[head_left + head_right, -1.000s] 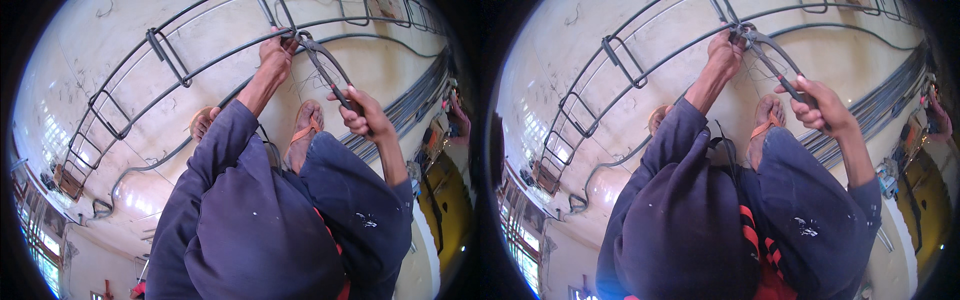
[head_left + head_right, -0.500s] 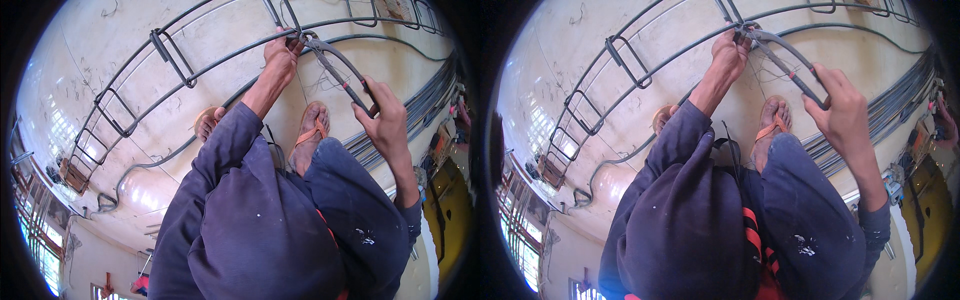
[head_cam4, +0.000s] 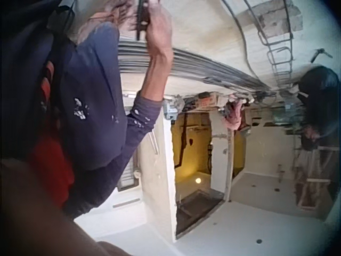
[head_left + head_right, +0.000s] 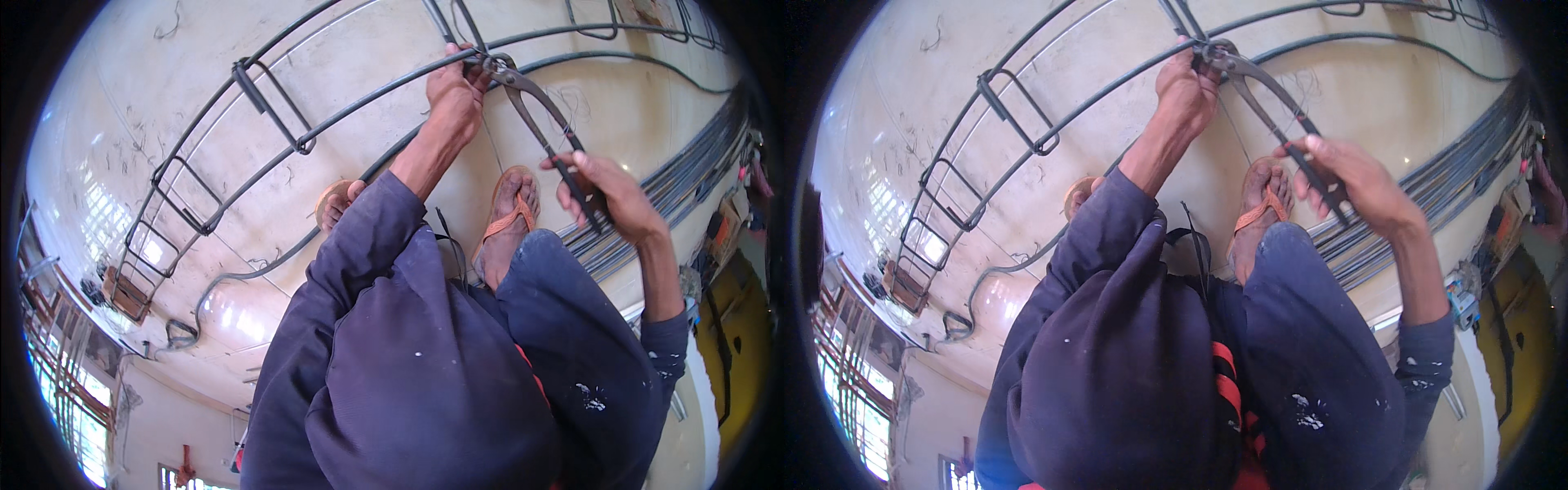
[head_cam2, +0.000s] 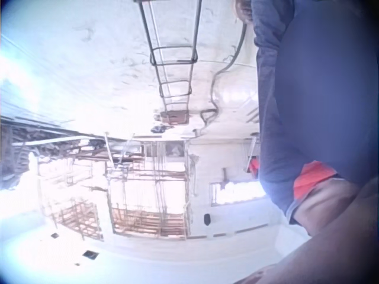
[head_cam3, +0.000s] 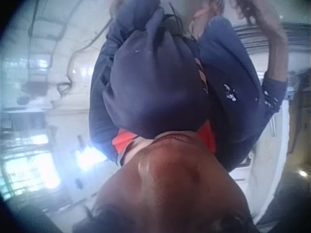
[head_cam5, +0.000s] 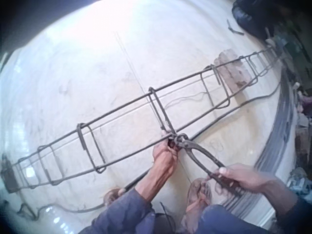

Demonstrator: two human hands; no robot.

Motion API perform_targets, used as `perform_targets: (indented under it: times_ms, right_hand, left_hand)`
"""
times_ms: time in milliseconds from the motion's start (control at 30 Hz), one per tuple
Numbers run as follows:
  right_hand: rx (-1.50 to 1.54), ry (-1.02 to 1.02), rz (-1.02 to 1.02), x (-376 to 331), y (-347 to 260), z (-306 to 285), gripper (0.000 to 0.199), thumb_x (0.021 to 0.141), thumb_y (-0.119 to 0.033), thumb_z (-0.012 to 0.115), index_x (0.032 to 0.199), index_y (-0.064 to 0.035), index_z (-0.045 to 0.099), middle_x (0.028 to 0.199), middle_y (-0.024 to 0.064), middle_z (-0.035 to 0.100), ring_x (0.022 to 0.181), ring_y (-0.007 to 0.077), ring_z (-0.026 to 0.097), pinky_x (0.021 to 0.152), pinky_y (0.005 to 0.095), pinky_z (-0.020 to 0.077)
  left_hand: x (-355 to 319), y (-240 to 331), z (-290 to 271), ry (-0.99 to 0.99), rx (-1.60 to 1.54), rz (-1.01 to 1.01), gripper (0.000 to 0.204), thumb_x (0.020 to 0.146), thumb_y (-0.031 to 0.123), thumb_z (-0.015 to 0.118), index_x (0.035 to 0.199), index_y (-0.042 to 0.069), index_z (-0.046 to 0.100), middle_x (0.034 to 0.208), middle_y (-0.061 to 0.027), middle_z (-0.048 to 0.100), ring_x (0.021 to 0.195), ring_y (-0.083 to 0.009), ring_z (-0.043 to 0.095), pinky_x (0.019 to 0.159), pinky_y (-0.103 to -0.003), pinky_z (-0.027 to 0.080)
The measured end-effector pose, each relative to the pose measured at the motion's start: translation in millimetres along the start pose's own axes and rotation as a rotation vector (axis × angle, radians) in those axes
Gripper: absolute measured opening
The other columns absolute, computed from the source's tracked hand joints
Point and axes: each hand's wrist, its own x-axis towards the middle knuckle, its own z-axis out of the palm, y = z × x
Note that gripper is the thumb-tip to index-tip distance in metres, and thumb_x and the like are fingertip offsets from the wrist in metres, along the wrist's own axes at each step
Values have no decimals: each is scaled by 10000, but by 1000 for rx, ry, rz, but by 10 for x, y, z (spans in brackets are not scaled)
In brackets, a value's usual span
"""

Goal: The person sits on the floor and uses pliers to twist wire ties around intersecting metal rods, securing a ladder-like metal frame. The person repeatedly wraps and twists wire at multiple joints along the frame.

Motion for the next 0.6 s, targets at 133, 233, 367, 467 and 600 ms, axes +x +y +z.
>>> perform_targets:
  times_ms: [133,233,367,467,600]
  right_hand:
    - [-548,351,-144,-186,-453,217,362,924,-253,608,1197,-21,558,667,27,556,533,72,515,459,242,393]
    - [-808,521,-264,-275,-543,391,438,771,-64,737,1177,-48,574,708,76,583,587,159,584,519,316,457]
    - [-1162,692,-583,-221,-247,280,472,791,-67,712,1240,-58,566,766,110,587,573,236,594,567,344,497]
    - [-1186,607,-515,-230,-224,237,480,809,-79,701,1264,-36,551,716,111,537,548,181,579,513,314,475]
    - [58,72,-42,-124,-223,32,486,889,-184,647,1314,-7,491,653,37,449,420,59,438,353,226,367]
  left_hand:
    - [-27,38,12,17,-51,20,264,1045,248,408,1052,7,515,949,-113,629,860,-198,638,764,-322,570]
    - [-36,-4,18,43,-60,15,300,1020,315,481,1056,23,539,868,-50,610,768,-146,621,680,-289,562]
    - [-67,18,83,68,-55,-5,267,1026,279,462,1060,21,526,905,-71,614,806,-170,627,727,-307,571]
    - [-70,28,45,43,-27,8,216,1037,214,433,1042,16,520,964,-106,628,893,-205,646,793,-330,582]
    - [-57,12,2,23,-45,37,228,1028,244,465,1038,25,530,951,-107,631,882,-204,643,774,-321,572]
